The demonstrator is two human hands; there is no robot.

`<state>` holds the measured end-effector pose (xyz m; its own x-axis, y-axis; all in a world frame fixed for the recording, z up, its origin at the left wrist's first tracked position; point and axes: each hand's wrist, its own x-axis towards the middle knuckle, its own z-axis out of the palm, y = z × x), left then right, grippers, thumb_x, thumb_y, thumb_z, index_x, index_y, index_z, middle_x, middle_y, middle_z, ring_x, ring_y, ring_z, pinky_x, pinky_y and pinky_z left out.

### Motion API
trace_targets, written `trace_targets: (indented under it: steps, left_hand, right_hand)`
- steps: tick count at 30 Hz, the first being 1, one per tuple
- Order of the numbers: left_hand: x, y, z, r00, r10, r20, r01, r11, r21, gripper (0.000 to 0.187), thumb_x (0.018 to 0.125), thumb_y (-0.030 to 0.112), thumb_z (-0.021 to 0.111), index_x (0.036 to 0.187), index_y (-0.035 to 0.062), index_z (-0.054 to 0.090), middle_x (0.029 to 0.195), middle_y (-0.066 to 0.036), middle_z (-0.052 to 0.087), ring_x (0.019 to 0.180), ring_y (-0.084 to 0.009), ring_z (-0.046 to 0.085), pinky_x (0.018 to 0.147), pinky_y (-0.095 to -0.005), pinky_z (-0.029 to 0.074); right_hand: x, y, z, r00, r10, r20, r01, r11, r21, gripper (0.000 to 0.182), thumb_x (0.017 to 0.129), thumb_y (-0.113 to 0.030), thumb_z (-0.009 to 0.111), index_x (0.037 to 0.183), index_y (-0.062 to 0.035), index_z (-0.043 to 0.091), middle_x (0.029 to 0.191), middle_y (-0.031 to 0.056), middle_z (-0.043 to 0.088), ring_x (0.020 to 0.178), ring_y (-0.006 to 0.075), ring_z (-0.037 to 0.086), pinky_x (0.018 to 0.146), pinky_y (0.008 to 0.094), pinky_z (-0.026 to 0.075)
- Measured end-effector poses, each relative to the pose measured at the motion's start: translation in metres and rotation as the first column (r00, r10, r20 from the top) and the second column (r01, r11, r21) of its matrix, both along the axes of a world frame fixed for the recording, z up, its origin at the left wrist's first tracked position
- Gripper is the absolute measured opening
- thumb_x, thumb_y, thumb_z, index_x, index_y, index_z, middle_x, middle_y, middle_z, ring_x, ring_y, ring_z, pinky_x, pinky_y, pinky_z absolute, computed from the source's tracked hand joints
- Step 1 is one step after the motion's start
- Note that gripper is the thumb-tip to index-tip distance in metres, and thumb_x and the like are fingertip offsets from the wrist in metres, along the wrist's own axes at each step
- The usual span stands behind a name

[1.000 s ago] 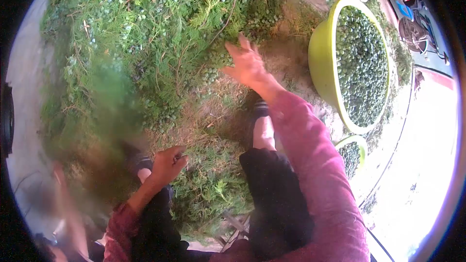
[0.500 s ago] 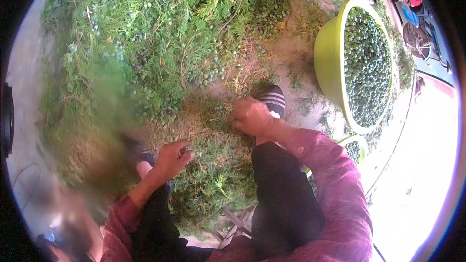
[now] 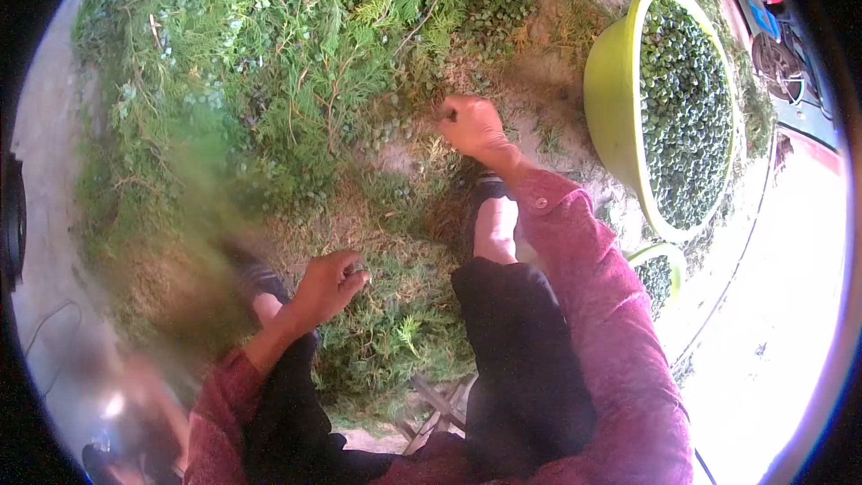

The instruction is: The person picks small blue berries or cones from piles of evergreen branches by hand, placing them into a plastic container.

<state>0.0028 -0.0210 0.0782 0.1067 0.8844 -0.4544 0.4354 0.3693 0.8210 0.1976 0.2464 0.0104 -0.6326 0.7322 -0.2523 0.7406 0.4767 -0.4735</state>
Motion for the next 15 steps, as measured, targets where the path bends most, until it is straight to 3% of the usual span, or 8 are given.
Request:
trace_targets:
  steps: [1, 2, 3, 6, 8, 10, 11, 15]
  left_hand:
    - [0.0, 0.001, 0.0, 1.0, 0.001, 0.002, -0.001, 1.0, -0.002, 0.021, 0.076, 0.016, 0.064, 0.086, 0.0004, 0.054, 0.066, -0.015, 0.052, 0.057, -0.0285, 0.054, 0.053, -0.0344, 0.043]
    - [0.001, 0.001, 0.0, 1.0, -0.004, 0.0, 0.004, 1.0, -0.002, 0.02, 0.076, 0.016, 0.063, 0.084, 0.0002, 0.053, 0.066, -0.015, 0.051, 0.057, -0.0293, 0.054, 0.053, -0.035, 0.043]
    - [0.001, 0.0, 0.0, 1.0, -0.009, -0.001, 0.009, 1.0, -0.003, 0.02, 0.076, 0.016, 0.063, 0.082, 0.0001, 0.052, 0.066, -0.016, 0.051, 0.057, -0.0302, 0.053, 0.053, -0.0356, 0.042]
    - [0.004, 0.0, -0.001, 1.0, 0.018, 0.014, -0.019, 0.999, 0.026, 0.019, 0.076, 0.016, 0.062, 0.081, 0.0002, 0.053, 0.066, -0.016, 0.051, 0.055, -0.0309, 0.053, 0.052, -0.0367, 0.042]
    - [0.006, 0.002, -0.004, 1.0, -0.009, 0.01, 0.009, 1.0, -0.013, 0.018, 0.076, 0.015, 0.063, 0.082, 0.0007, 0.053, 0.067, -0.016, 0.052, 0.057, -0.0311, 0.053, 0.054, -0.0376, 0.042]
    - [0.01, 0.003, -0.006, 0.999, -0.049, 0.003, 0.049, 0.997, -0.058, 0.018, 0.076, 0.015, 0.063, 0.082, 0.0012, 0.054, 0.068, -0.015, 0.053, 0.06, -0.0312, 0.054, 0.055, -0.0384, 0.043]
    - [0.013, 0.003, -0.008, 0.997, -0.06, -0.058, 0.06, 0.998, 0.0, 0.02, 0.075, 0.014, 0.064, 0.086, 0.0023, 0.054, 0.076, -0.015, 0.054, 0.068, -0.0317, 0.056, 0.06, -0.0387, 0.044]
    - [0.02, 0.037, -0.004, 0.941, -0.172, -0.291, 0.244, 0.942, 0.232, 0.037, 0.071, 0.014, 0.066, 0.104, 0.0069, 0.051, 0.108, -0.016, 0.051, 0.097, -0.0333, 0.052, 0.077, -0.0407, 0.045]
  right_hand:
    - [0.003, 0.002, 0.009, 0.953, -0.298, -0.051, 0.253, 0.879, -0.403, 0.016, 0.073, -0.014, 0.061, 0.085, -0.0041, 0.057, 0.076, 0.0102, 0.06, 0.066, 0.0237, 0.058, 0.058, 0.0351, 0.046]
    - [0.008, 0.003, 0.015, 0.824, -0.565, 0.027, 0.399, 0.546, -0.737, 0.016, 0.074, -0.012, 0.06, 0.087, -0.0038, 0.057, 0.077, 0.0051, 0.058, 0.062, 0.0173, 0.054, 0.055, 0.0301, 0.044]
    - [0.019, 0.002, 0.018, 0.709, -0.692, -0.137, 0.203, 0.386, -0.9, 0.016, 0.075, -0.015, 0.061, 0.086, -0.0051, 0.057, 0.079, 0.0016, 0.054, 0.06, 0.0105, 0.048, 0.052, 0.0249, 0.042]
    - [0.032, -0.008, 0.034, 0.569, -0.821, -0.053, -0.046, 0.033, -0.998, 0.021, 0.076, -0.019, 0.061, 0.09, -0.0039, 0.058, 0.083, 0.0037, 0.054, 0.06, 0.0098, 0.048, 0.054, 0.0229, 0.042]
    - [0.013, -0.013, 0.043, 0.651, -0.759, -0.007, 0.065, 0.065, -0.996, 0.024, 0.077, -0.024, 0.061, 0.09, -0.0044, 0.058, 0.08, 0.0023, 0.054, 0.065, 0.0112, 0.05, 0.058, 0.024, 0.045]
    - [-0.011, -0.019, 0.051, 0.975, -0.202, 0.088, 0.193, 0.593, -0.781, 0.021, 0.079, -0.025, 0.061, 0.089, -0.0064, 0.059, 0.077, 0.0024, 0.053, 0.071, 0.013, 0.053, 0.062, 0.0278, 0.046]
    - [-0.005, -0.028, 0.018, 0.99, 0.035, -0.136, -0.098, 0.863, -0.495, 0.019, 0.076, -0.021, 0.064, 0.089, -0.0077, 0.059, 0.075, 0.0062, 0.054, 0.075, 0.0192, 0.057, 0.066, 0.0338, 0.048]
    - [-0.009, -0.051, 0.008, 0.931, 0.365, -0.023, -0.365, 0.928, -0.072, 0.019, 0.073, -0.021, 0.063, 0.088, -0.0097, 0.062, 0.077, 0.0142, 0.056, 0.076, 0.0322, 0.06, 0.067, 0.0427, 0.049]
